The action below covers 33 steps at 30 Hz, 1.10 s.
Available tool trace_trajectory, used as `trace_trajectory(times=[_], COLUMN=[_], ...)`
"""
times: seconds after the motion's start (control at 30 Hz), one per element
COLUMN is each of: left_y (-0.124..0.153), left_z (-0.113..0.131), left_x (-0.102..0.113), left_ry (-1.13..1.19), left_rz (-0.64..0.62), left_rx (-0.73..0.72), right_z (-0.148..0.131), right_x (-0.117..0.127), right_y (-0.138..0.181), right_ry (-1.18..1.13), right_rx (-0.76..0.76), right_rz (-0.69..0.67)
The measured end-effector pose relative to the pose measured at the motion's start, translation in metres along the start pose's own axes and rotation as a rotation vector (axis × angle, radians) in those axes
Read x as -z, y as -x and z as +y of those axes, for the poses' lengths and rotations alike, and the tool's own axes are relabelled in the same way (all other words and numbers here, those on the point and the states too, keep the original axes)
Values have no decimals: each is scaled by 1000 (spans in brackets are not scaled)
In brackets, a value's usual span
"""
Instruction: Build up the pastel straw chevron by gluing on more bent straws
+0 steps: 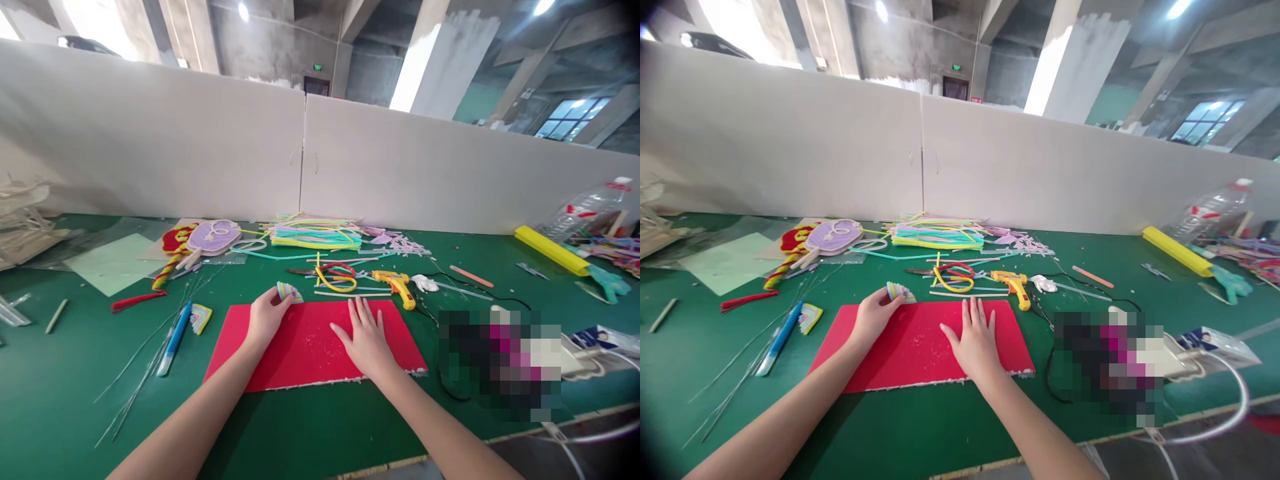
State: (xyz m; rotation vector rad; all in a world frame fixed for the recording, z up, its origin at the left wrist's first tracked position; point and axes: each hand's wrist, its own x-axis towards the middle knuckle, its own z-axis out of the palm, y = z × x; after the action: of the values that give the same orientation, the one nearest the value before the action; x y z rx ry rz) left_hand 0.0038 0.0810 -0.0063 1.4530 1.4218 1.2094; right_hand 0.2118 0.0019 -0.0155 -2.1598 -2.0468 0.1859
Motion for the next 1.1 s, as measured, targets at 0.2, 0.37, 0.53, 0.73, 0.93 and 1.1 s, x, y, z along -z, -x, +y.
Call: trace_trajectory(times=[0.2,0.37,0.53,0.73,0.93,1.1], left_y=[1,-3,8,21,26,30], left_z=[2,8,16,19,22,23], left_x=[-1,-12,-27,-38,-37,-41], left_ry=[45,198,364,491,510,483], left_rz=[53,65,25,-76,-139,-220], left_rx=[44,103,114,128,123,91], right_z=[-2,-12,-12,-6,-8,-9], right_x=[20,27,10,11,14,12], right_y=[-14,-30,-32,-47,-45,-41], right_ry=[25,22,-358,-1117,-1200,-1208], right_rx=[9,-98,-11,92,142,177], right_rz=[48,149,325,276,114,43])
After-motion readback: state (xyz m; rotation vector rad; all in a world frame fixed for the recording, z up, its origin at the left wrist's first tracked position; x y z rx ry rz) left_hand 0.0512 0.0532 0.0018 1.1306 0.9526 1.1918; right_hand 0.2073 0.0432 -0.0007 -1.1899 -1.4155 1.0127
